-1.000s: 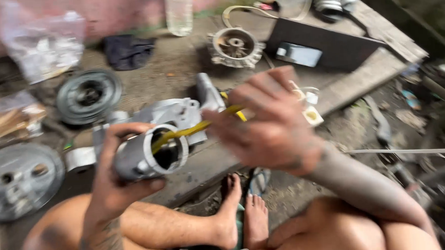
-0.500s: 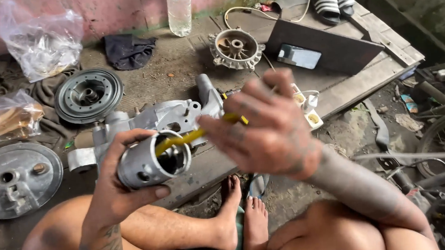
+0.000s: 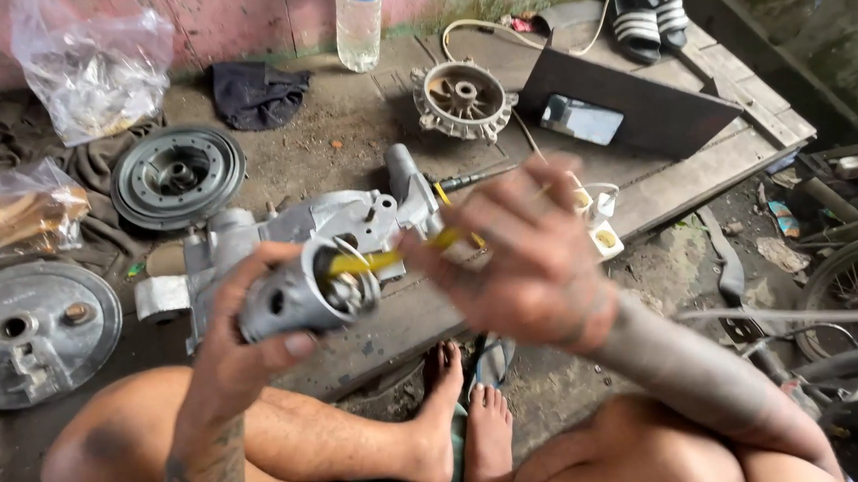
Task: The person sits on the floor and uses a yellow brush to scrub the inside of a cylindrical metal part. They rotate the part to clean different areas while surrounded by other mechanical components and tools.
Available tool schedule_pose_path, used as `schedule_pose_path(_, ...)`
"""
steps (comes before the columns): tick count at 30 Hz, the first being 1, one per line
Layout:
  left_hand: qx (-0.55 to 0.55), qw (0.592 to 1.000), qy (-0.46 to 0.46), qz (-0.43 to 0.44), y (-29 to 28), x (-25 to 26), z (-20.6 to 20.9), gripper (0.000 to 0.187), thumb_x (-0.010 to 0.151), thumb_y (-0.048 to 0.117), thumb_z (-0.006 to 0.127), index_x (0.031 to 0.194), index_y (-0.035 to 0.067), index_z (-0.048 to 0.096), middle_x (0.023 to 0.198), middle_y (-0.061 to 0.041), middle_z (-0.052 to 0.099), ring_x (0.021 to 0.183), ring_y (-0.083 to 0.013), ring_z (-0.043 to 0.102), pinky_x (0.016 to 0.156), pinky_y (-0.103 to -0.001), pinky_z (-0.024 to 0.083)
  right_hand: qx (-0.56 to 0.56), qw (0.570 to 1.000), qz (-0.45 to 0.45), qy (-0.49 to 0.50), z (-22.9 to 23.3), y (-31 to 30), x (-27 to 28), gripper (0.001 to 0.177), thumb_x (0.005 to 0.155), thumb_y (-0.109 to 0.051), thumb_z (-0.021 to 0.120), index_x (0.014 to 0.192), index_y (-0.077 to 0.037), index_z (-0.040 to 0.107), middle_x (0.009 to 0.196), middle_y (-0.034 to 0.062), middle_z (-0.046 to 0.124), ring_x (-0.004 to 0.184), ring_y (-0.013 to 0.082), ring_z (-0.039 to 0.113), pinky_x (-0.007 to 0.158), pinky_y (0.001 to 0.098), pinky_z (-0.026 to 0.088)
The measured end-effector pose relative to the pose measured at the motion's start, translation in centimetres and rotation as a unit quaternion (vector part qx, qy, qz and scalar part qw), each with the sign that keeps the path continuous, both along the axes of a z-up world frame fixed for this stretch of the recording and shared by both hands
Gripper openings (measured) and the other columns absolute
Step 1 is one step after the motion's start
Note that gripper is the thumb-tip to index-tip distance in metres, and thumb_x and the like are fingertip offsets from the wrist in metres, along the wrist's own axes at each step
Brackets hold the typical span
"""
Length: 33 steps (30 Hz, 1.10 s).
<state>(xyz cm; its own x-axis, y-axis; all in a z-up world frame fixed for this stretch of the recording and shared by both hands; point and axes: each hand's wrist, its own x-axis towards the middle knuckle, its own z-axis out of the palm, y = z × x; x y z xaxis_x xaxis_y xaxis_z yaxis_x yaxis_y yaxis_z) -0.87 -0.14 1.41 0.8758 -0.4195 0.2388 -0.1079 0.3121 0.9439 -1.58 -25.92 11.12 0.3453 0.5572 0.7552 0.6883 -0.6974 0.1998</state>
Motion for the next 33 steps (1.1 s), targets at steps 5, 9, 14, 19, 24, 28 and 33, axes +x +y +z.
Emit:
schedule_pose_path(5, -0.007, 1.000, 0.022, 0.005, 0.0, -0.4, 0.1, 0.065, 0.072, 0.036, 0.082, 0.122, 0.002, 0.060, 0.089, -0.004, 0.065, 0.068, -0.0084, 0.059, 0.055, -0.021, 0.051, 0.006, 1.000, 0.004, -0.013, 1.3, -0.8, 0.7, 0.030, 0.094, -0.024, 0.088, 0.076, -0.014, 0.067, 0.082, 0.0000, 0.067, 0.075, 0.0172, 0.053, 0.086, 0.0362, 0.031)
schedule_pose_path(9, 0.024, 0.999, 0.018, -0.026, -0.6, -1.0, 1.6, 0.065, 0.072, 0.036, 0.082, 0.123, 0.002, 0.061, 0.083, -0.001, 0.065, 0.067, -0.0054, 0.054, 0.056, -0.019, 0.041, -0.020, 0.999, 0.039, -0.004, 0.8, 0.9, -0.4, 0.030, 0.096, -0.021, 0.087, 0.084, -0.008, 0.063, 0.086, -0.0009, 0.061, 0.076, 0.0176, 0.051, 0.080, 0.0345, 0.034)
schedule_pose_path(14, -0.080, 0.993, -0.013, -0.086, -0.4, -0.3, -0.1, 0.053, 0.083, 0.031, 0.082, 0.122, 0.005, 0.058, 0.105, -0.018, 0.070, 0.068, -0.0173, 0.068, 0.054, -0.023, 0.059, -0.047, 0.998, 0.031, -0.020, 2.2, 0.3, -0.9, 0.008, 0.098, -0.018, 0.083, 0.097, -0.017, 0.075, 0.093, 0.0019, 0.066, 0.077, 0.0228, 0.057, 0.080, 0.0403, 0.037)
schedule_pose_path(19, -0.093, 0.993, 0.003, -0.078, 0.1, -0.2, -1.4, 0.057, 0.082, 0.030, 0.085, 0.122, 0.002, 0.057, 0.115, -0.023, 0.065, 0.078, -0.0261, 0.074, 0.065, -0.027, 0.068, -0.029, 0.999, 0.013, -0.031, 1.4, -0.7, 0.4, 0.018, 0.096, -0.026, 0.082, 0.081, -0.019, 0.077, 0.084, -0.0009, 0.067, 0.076, 0.0168, 0.055, 0.083, 0.0367, 0.035)
schedule_pose_path(24, 0.020, 1.000, -0.020, -0.011, -0.5, -1.1, 1.5, 0.073, 0.069, 0.030, 0.085, 0.132, 0.005, 0.059, 0.121, -0.012, 0.070, 0.108, -0.0190, 0.067, 0.094, -0.028, 0.051, 0.028, 0.999, 0.034, 0.027, 1.1, -0.1, 0.5, 0.029, 0.091, -0.018, 0.089, 0.075, -0.008, 0.067, 0.070, 0.0007, 0.058, 0.064, 0.0156, 0.047, 0.067, 0.0333, 0.035)
schedule_pose_path(28, 0.074, 0.988, -0.112, 0.075, 0.0, -0.8, 1.4, 0.075, 0.071, 0.028, 0.089, 0.135, 0.011, 0.054, 0.132, -0.006, 0.061, 0.121, -0.0162, 0.057, 0.107, -0.027, 0.044, -0.083, 0.996, -0.012, -0.012, 2.3, -0.9, -0.6, 0.010, 0.105, -0.031, 0.088, 0.110, -0.026, 0.081, 0.095, 0.0018, 0.066, 0.076, 0.0237, 0.054, 0.080, 0.0426, 0.036)
schedule_pose_path(33, 0.007, 0.982, -0.190, 0.012, -0.3, -0.3, 1.2, 0.066, 0.085, 0.025, 0.086, 0.138, 0.013, 0.049, 0.139, -0.008, 0.056, 0.133, -0.0218, 0.057, 0.117, -0.036, 0.047, -0.121, 0.992, -0.039, 0.023, 2.8, -2.6, -0.8, 0.014, 0.107, -0.036, 0.081, 0.111, -0.024, 0.086, 0.094, 0.0006, 0.071, 0.082, 0.0243, 0.062, 0.092, 0.0457, 0.037)
